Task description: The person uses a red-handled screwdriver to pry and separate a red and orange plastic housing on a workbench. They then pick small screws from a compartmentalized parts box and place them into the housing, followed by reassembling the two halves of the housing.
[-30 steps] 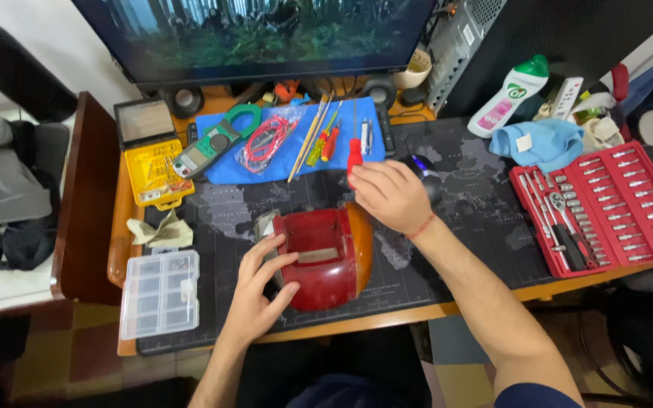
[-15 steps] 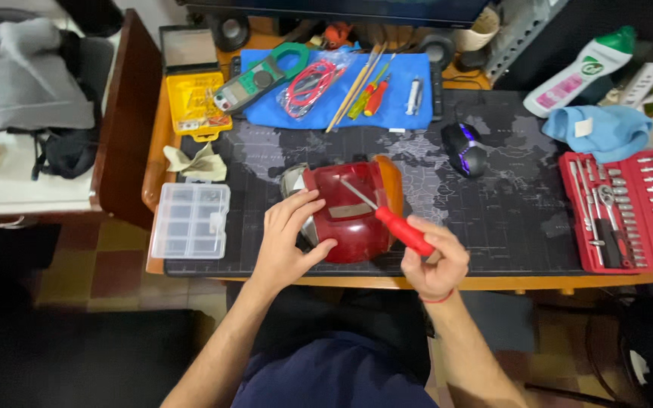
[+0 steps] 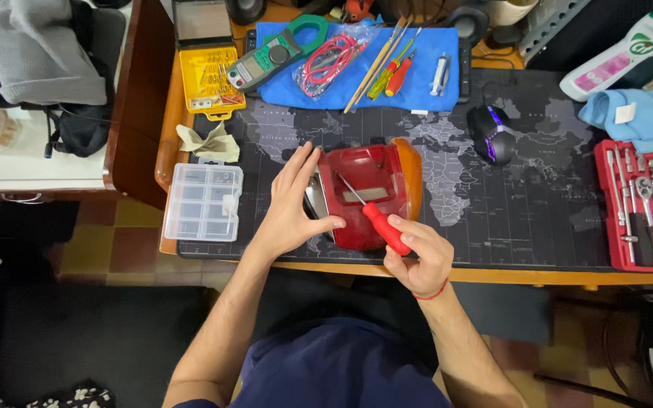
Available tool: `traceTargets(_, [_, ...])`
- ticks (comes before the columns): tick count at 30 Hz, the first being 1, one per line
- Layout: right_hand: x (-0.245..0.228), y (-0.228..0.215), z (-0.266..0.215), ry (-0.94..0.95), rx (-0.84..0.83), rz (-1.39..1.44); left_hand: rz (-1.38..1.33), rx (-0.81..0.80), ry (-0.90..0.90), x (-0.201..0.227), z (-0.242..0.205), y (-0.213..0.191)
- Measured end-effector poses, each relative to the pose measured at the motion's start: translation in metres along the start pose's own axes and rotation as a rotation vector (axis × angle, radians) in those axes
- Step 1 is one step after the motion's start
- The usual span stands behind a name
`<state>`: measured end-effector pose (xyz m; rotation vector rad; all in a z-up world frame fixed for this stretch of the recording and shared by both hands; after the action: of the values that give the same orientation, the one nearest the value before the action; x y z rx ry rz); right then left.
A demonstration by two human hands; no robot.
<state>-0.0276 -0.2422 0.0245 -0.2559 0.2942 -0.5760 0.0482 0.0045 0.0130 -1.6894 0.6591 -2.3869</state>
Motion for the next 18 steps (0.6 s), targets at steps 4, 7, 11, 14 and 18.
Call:
traceTargets(4, [-0.002, 0.001, -0.002, -0.019, 0.009, -0.016, 0.01, -0.026, -0.026, -0.002, 0.0, 0.0])
traceTargets(7, [0.0, 0.005, -0.002, -0.02, -0.008, -0.008, 0.009, -0.026, -0.031, -0.002, 0.001, 0.001])
traceTargets(11, [-0.002, 0.005, 0.002, -0.014, -0.01, -0.004, 0.011, -0.027, -0.034, -0.006, 0.002, 0.001])
traceTargets(14, [-0.006, 0.01, 0.003, -0.065, -0.058, -0.021, 0.037, -0.035, -0.028, -0.008, 0.002, 0.001])
traceTargets(18, [-0.019, 0.017, 0.014, -0.183, -0.064, -0.038, 0.031, -0.042, -0.018, -0.005, 0.003, 0.002])
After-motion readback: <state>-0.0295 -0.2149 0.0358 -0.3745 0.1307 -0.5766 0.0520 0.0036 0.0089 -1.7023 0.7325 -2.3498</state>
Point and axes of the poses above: each hand's wrist, its own z-axis towards the middle knuckle, its own y-axis out of the palm, x = y × z, the point moved 6 cm from there along z, towards the middle knuckle, and after that the axes turned 7 degrees about -z, right-handed, at the moved point
